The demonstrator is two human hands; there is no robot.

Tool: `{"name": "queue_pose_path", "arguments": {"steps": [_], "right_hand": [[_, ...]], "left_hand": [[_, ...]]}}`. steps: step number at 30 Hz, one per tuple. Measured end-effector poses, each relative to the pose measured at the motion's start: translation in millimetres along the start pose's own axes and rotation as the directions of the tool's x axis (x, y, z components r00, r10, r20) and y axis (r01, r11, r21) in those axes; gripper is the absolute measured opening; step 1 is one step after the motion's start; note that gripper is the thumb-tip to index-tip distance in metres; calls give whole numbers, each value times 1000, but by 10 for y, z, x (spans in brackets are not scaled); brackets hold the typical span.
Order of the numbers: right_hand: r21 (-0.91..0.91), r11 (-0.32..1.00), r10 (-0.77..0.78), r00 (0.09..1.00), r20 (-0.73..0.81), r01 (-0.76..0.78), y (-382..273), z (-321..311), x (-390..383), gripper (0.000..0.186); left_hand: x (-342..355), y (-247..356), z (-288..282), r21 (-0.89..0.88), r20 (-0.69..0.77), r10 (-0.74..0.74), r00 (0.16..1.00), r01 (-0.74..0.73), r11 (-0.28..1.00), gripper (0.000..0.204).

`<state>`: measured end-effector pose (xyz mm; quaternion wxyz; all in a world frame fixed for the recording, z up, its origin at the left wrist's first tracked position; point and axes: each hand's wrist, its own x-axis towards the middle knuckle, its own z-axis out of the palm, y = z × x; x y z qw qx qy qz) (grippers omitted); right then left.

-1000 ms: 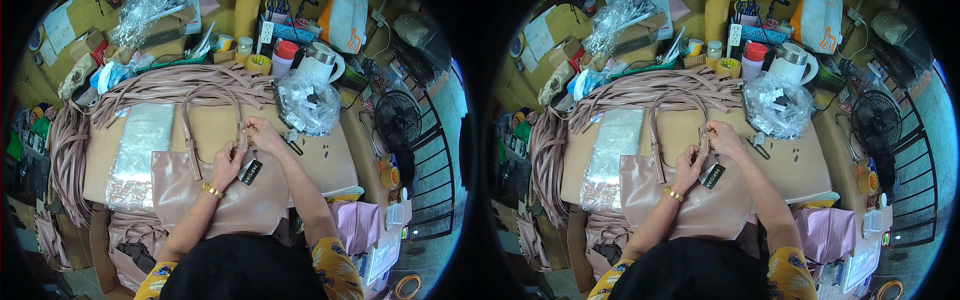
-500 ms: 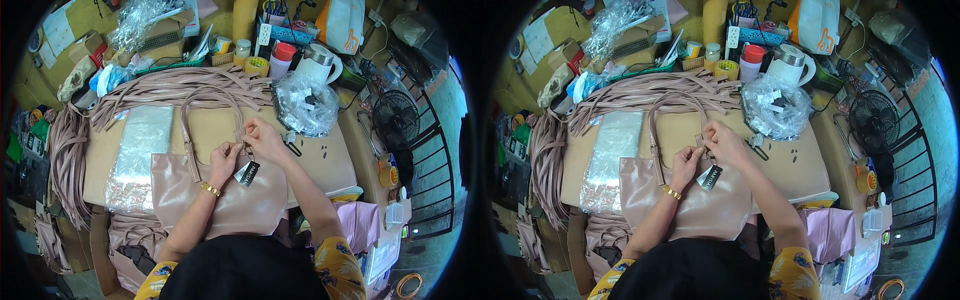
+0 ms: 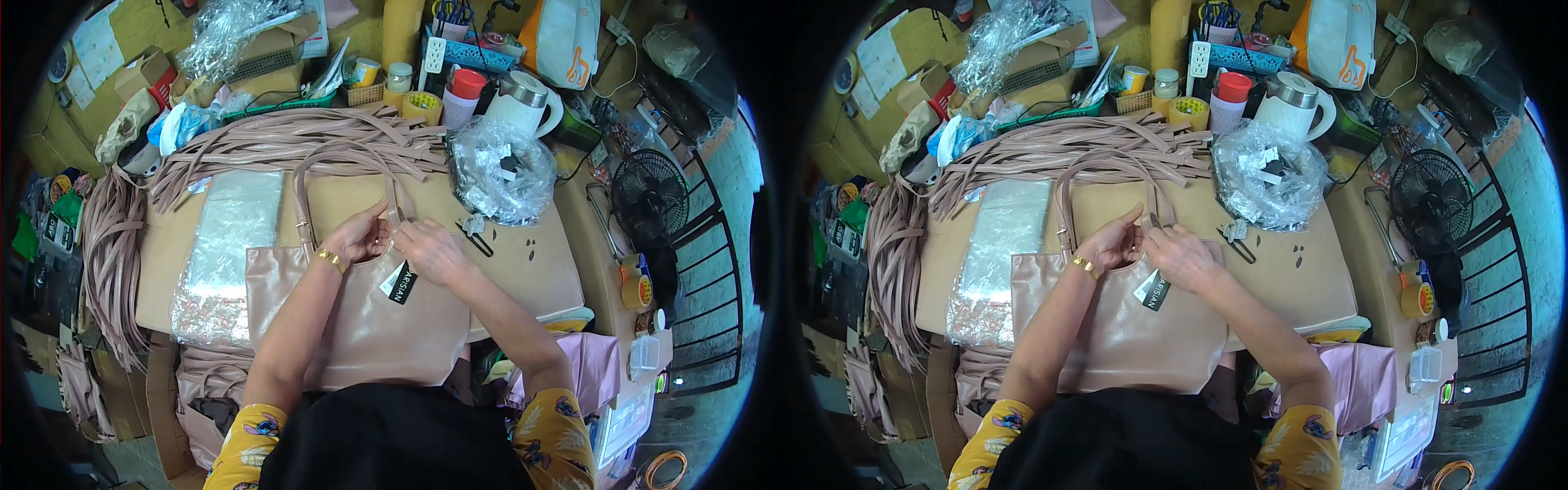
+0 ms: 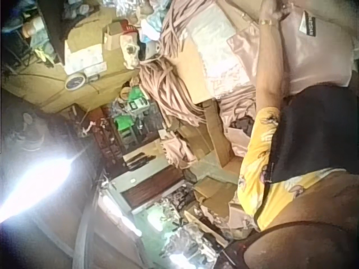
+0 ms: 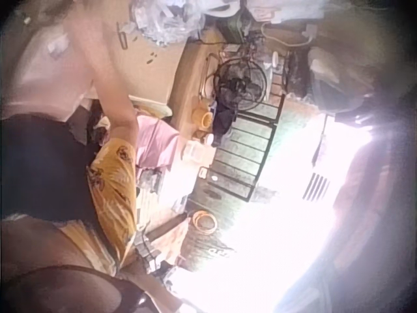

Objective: The person attaches a brand tag to the handle of a leather tote bag and uses a small tool to trim excess threads from the seams and interior.

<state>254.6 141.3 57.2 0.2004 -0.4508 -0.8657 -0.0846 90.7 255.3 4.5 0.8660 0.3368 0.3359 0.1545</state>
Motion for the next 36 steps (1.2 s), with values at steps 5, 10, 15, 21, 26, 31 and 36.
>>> {"name": "queue_pose_path", "arguments": {"steps": [5, 10, 15, 21, 26, 31, 36], "right_hand": [[-35, 999, 19, 1000, -24, -20, -123, 187, -80, 12], [4, 998, 60, 991, 119, -61, -555, 182, -245, 10], [74, 988, 124, 982, 141, -136, -653, 4, -326, 11], [178, 980, 79, 995, 53, -87, -905, 244, -694, 13], [152, 987, 67, 994, -85, -53, -879, 37, -521, 14], [97, 995, -8, 989, -150, 23, -744, 38, -139, 8], [139, 983, 135, 982, -128, -117, -561, 486, -175, 8]], "left_hand": [[349, -45, -30, -163, 27, 4, 1000, 0, 987, 35], [481, 201, 174, -23, -44, 217, 975, -219, 976, 21], [548, 318, 350, 268, -272, 453, 849, -386, 883, 13], [238, 1593, 142, 660, -218, 898, 383, -620, 425, 29], [-166, 2448, 430, 941, -125, 854, 505, -211, 263, 48], [-118, 2752, 218, 979, -28, 840, 543, -154, 132, 65], [-258, 1843, 89, 979, -55, -43, 998, 45, -200, 48]]}}
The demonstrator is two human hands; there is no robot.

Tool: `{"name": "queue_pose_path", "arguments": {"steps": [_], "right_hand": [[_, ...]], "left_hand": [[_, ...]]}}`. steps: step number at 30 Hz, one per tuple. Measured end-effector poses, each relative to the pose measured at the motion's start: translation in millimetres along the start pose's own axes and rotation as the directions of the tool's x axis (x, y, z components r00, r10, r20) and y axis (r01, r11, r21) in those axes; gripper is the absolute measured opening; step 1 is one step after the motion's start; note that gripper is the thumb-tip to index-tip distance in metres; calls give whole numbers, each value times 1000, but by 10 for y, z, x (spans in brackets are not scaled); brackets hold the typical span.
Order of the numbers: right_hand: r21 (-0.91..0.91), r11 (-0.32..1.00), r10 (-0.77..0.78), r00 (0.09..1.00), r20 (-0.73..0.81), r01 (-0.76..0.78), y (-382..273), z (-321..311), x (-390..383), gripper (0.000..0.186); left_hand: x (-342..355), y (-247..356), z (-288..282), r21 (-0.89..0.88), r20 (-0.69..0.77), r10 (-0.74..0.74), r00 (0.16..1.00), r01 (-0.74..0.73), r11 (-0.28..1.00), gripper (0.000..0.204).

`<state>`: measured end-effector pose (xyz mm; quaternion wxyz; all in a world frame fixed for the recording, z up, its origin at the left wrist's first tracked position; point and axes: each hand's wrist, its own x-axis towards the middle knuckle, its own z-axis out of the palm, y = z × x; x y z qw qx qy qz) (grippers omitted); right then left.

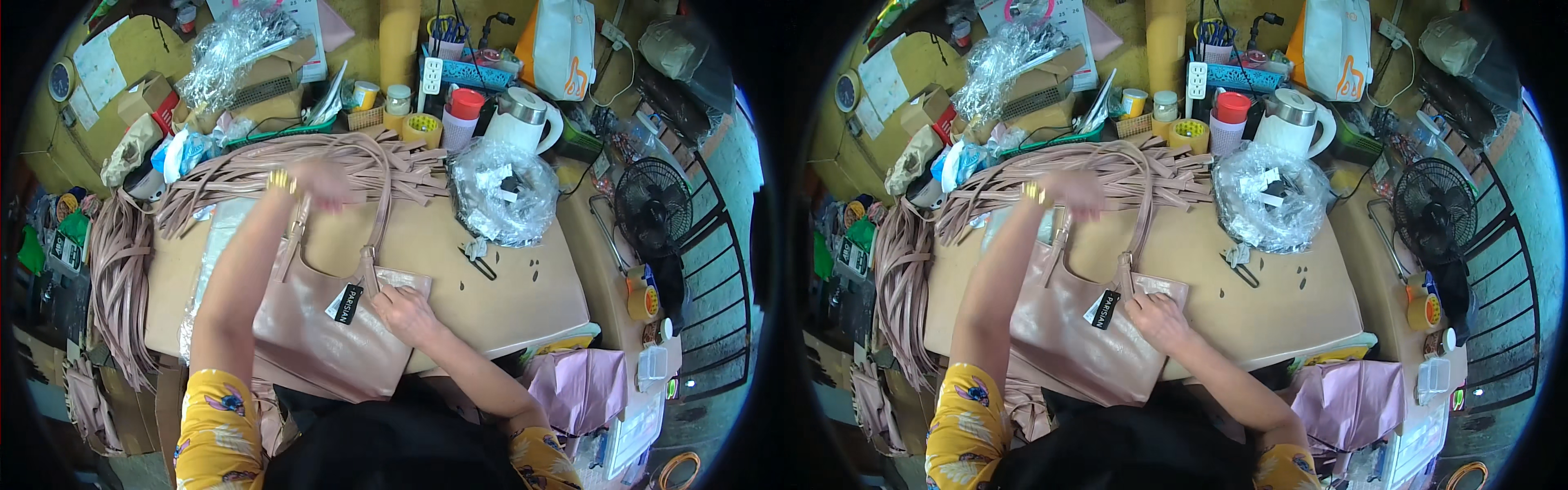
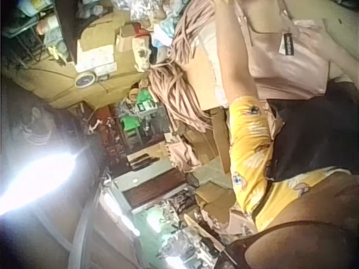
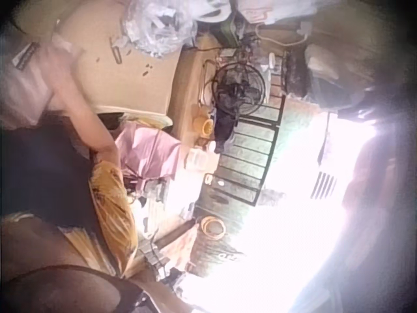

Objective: The person attaches a brand tag to the handle of a leather tote bag and uses a small tool to trim excess threads from the seams and interior.

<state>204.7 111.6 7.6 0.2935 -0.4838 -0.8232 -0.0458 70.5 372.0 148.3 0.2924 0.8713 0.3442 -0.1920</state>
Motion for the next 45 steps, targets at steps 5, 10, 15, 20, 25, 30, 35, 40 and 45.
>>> {"name": "queue_pose_path", "arguments": {"steps": [5, 10, 15, 20, 25, 30, 35, 40, 45], "right_hand": [[90, 996, -6, 1000, 18, 5, -137, 51, 97, 10], [142, 988, 47, 997, 66, -56, -315, 190, 163, 12], [145, 988, 50, 997, 55, -58, -429, 316, 130, 12], [238, 968, 80, 997, -6, -76, -388, 350, 98, 12], [224, 973, 68, 993, -92, -46, -314, -53, 141, 14], [272, 944, 173, 982, 80, -188, -72, -609, 2, 15], [663, 623, 371, 903, 216, -415, -3, -629, -149, 20], [823, 282, 676, 711, 194, -493, 234, -512, 149, 18], [829, 289, 669, 720, 182, -478, 288, -327, 201, 11]], "left_hand": [[-127, -150, 1416, -682, -23, -47, 999, 18, 731, 37], [-134, -37, 1890, -848, -335, -74, 939, -267, 457, 23], [-347, 3, 1912, -905, -330, -65, 942, -296, 304, 23], [-526, 111, 1742, -946, -283, -25, 959, -275, 172, 23], [-421, 292, 1858, -888, -457, -201, 866, -457, 47, 18], [-272, 622, 2041, -861, -485, -158, 860, -501, -87, 15], [-277, 638, 2270, -857, -515, -53, 856, -515, 0, 23], [-314, 695, 2340, -775, -616, -27, 787, -600, 197, 21], [-288, 706, 2395, -766, -637, -40, 770, -625, 149, 20]]}}
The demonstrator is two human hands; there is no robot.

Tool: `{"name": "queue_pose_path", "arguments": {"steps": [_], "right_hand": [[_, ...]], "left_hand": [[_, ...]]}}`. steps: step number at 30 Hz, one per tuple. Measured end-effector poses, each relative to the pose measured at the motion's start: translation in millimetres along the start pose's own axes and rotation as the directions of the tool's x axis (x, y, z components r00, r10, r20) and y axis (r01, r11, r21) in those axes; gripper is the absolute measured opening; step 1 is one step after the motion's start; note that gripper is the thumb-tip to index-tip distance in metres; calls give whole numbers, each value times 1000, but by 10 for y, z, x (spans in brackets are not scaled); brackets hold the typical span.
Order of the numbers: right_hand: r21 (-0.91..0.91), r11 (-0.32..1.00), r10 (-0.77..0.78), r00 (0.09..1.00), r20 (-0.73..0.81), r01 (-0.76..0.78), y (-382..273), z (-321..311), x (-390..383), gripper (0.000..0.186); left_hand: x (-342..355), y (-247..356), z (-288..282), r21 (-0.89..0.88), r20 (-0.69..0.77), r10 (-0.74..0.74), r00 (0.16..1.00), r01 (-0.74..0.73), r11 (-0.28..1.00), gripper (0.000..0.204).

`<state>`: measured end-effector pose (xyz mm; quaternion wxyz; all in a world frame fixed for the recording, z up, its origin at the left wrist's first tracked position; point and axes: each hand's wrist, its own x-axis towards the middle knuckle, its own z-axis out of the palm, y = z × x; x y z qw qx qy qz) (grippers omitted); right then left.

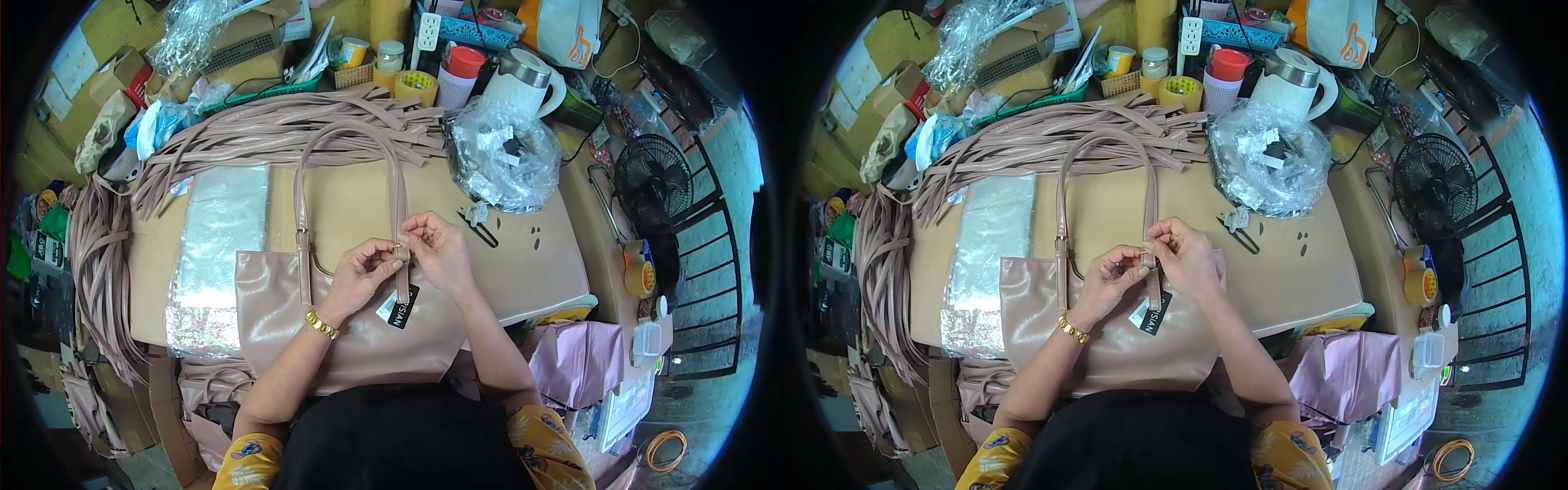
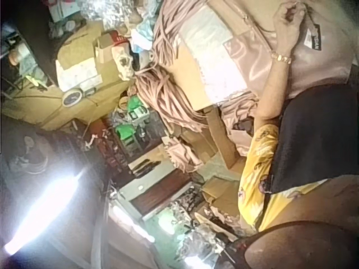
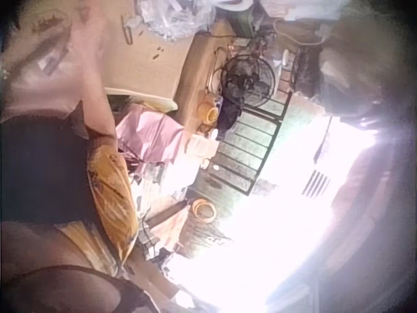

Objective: The person attaches a brand tag to the handle of a leather tote bag and uses a small tool to trim excess threads from the seams and interior.

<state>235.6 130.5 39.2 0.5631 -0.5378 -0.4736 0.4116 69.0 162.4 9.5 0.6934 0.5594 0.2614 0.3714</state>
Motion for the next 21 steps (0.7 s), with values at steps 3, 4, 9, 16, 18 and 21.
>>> {"name": "queue_pose_path", "arguments": {"steps": [3, 4, 9, 16, 18, 21], "right_hand": [[-126, 992, -1, 999, -37, -3, -27, 35, -7, 7], [-150, 988, 13, 999, -46, -20, -44, 45, -12, 6], [-167, 986, 2, 998, -64, -13, 2, 33, -7, 7], [-569, 762, -391, 920, -24, 309, -181, 117, -283, 18], [-444, 864, -299, 952, -73, 237, -120, 113, -301, 20], [-223, 974, -80, 983, -166, 42, -9, 80, -300, 21]], "left_hand": [[-18, 24, 5, -119, 7, -37, 999, 37, 992, 20], [-24, 14, -1, -107, 13, -30, 999, 31, 994, 20], [-7, 52, -35, -119, 47, -84, 995, 89, 989, 17], [134, -46, -145, -41, 20, -129, 991, 129, 991, 19], [158, 19, -196, -1, 54, -152, 987, 152, 988, 18], [211, 174, -191, 207, 86, -107, 991, 87, 974, 14]]}}
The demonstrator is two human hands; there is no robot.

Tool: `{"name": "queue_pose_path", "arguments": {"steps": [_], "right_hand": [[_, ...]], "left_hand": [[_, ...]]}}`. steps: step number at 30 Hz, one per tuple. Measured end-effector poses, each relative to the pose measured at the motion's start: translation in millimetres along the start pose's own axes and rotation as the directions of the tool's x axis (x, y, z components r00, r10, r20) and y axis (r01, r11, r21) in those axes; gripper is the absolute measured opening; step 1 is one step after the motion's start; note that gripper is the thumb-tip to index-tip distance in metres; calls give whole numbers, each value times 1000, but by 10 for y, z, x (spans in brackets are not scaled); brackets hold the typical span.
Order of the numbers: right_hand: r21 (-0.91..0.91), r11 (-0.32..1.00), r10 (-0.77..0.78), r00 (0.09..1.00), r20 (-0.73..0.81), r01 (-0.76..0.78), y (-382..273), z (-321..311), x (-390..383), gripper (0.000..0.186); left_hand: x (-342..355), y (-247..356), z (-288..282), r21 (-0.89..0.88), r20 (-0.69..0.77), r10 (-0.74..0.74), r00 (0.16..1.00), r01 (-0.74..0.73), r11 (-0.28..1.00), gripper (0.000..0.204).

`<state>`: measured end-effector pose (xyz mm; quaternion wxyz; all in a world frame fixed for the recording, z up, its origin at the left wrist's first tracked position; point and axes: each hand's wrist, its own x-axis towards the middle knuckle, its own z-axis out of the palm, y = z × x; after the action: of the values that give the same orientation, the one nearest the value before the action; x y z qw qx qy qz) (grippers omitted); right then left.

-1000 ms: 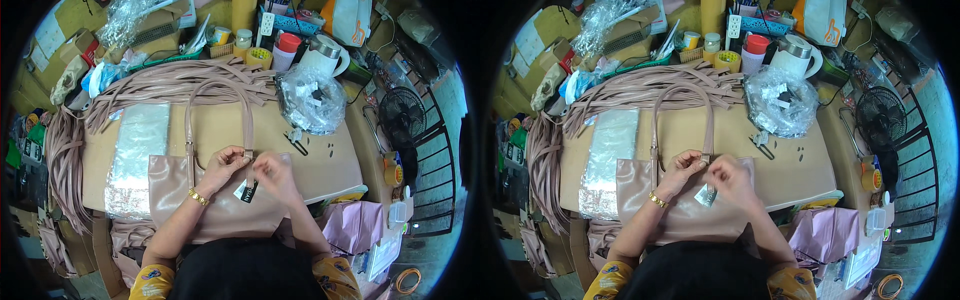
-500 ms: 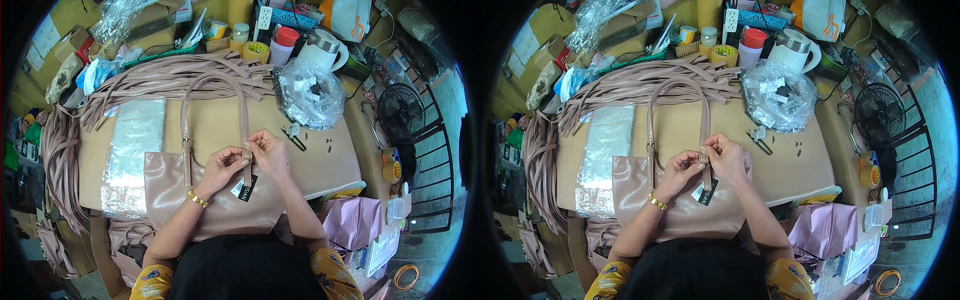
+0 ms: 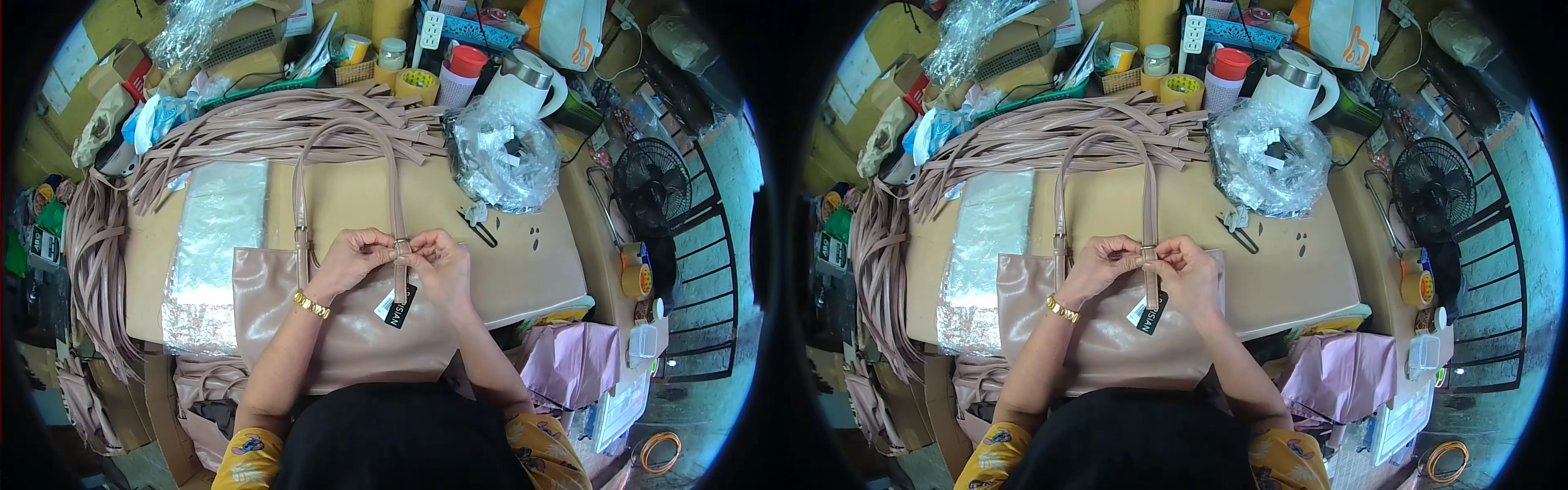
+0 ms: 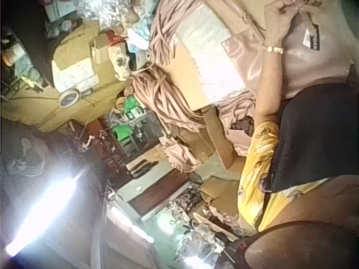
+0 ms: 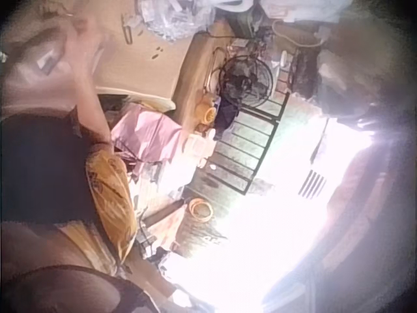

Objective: The person attaches a brand tag to the handle of a leather tote bag and uses a small tool to trim excess threads from the seams and interior.

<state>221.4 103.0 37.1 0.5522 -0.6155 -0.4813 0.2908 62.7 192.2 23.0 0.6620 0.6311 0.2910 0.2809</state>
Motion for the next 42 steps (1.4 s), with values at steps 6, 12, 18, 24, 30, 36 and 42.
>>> {"name": "queue_pose_path", "arguments": {"steps": [6, 12, 18, 24, 30, 36, 42], "right_hand": [[5, 999, 51, 996, -71, -51, 103, 28, -27, 16], [94, 981, -152, 977, -147, 167, 206, 151, -82, 19], [435, 878, 171, 980, 106, -200, 187, -62, 51, 27], [364, 925, 100, 994, 45, -110, 276, -22, 34, 28], [365, 931, 44, 997, -59, -20, 348, 93, -81, 23], [340, 938, 84, 996, -33, -68, 411, 120, -100, 25], [330, 944, 47, 993, -105, -10, 397, 184, -123, 30]], "left_hand": [[47, 45, -42, 168, -7, 31, 999, -29, 985, 14], [-34, -25, 78, 230, -164, 46, 985, -7, 973, 12], [53, -24, -24, 91, 65, 68, 996, -74, 993, 7], [74, -121, 12, 190, 5, 160, 987, -158, 969, 7], [-26, -193, 157, 50, -170, 195, 966, -190, 981, 8], [1, -265, 45, 46, -41, 145, 989, -143, 989, 8], [-2, -377, 125, 97, -145, 180, 973, -167, 981, 9]]}}
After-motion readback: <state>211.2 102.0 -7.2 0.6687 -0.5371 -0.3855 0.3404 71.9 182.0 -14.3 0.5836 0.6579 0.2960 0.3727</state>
